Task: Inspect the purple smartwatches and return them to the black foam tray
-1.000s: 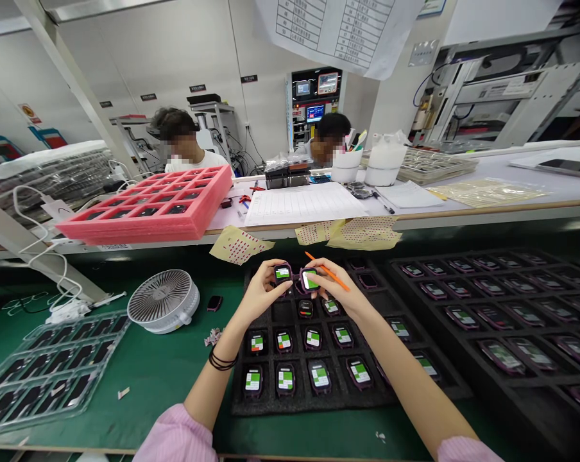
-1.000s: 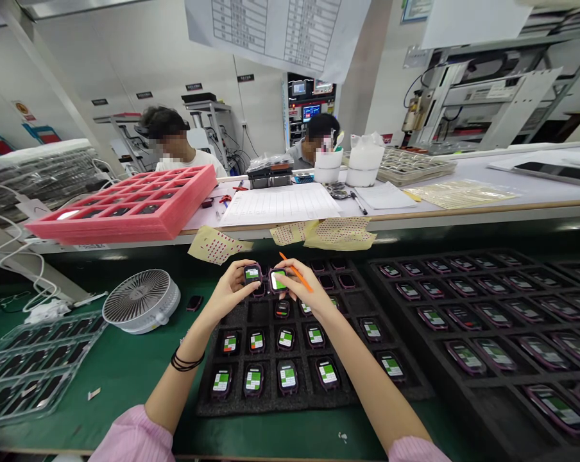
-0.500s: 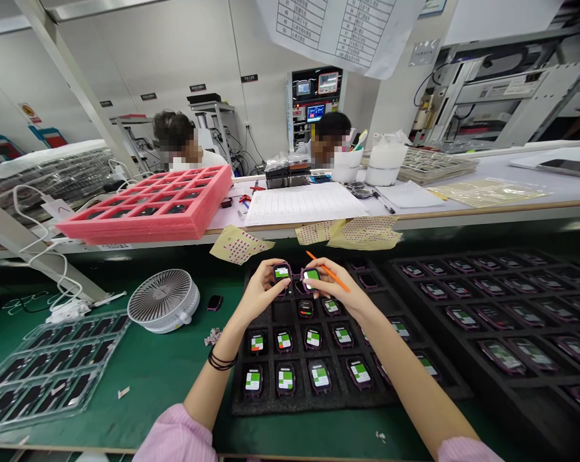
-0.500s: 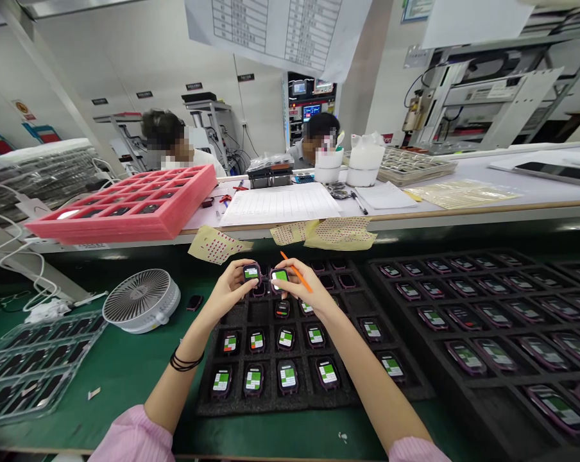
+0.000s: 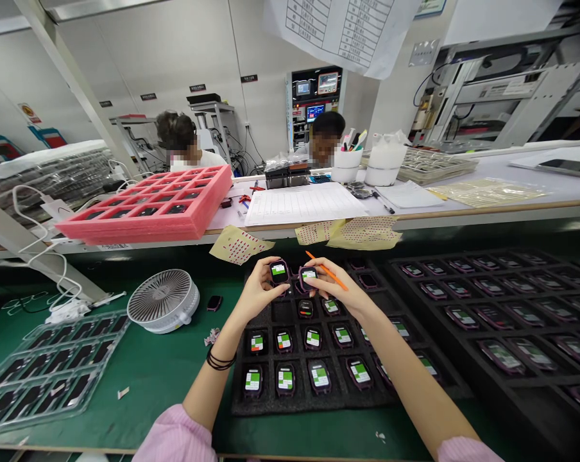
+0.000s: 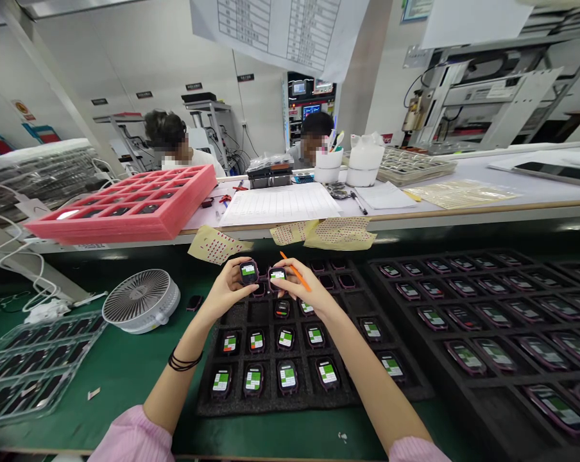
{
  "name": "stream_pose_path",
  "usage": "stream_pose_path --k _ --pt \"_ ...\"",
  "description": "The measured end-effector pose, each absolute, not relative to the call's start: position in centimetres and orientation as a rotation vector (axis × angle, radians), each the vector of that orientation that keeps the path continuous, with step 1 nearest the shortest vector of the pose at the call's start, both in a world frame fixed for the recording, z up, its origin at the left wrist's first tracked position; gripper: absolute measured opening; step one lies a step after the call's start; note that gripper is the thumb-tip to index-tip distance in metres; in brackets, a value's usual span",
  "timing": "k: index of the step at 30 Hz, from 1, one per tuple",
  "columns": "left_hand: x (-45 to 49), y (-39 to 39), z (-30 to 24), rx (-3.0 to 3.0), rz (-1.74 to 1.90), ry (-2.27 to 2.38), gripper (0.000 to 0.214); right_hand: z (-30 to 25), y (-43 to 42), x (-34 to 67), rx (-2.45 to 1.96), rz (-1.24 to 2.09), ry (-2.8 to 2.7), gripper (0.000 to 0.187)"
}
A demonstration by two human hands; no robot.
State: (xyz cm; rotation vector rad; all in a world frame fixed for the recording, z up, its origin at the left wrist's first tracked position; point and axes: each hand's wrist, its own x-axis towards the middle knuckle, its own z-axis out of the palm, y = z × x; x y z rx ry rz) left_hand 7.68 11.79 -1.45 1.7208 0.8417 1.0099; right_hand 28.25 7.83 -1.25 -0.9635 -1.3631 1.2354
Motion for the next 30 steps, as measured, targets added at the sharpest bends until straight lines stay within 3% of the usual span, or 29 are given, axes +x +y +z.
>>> stream_pose_path --k 11,18,30 --pt "8.4 10.9 -1.4 2.36 0.988 0.713 0.043 -3.6 8.6 26.9 -1.071 1.152 -1.368 0.035" --pt "8.6 11.3 -2.4 2.674 0.882 0.863 0.051 -4.2 8.1 26.6 -1.157 1.047 -1.48 0.041" --pt "8.5 10.6 -1.2 2.515 1.266 0.521 0.047 -1.0 7.0 27.8 -0.764 1.571 -1.315 0.041"
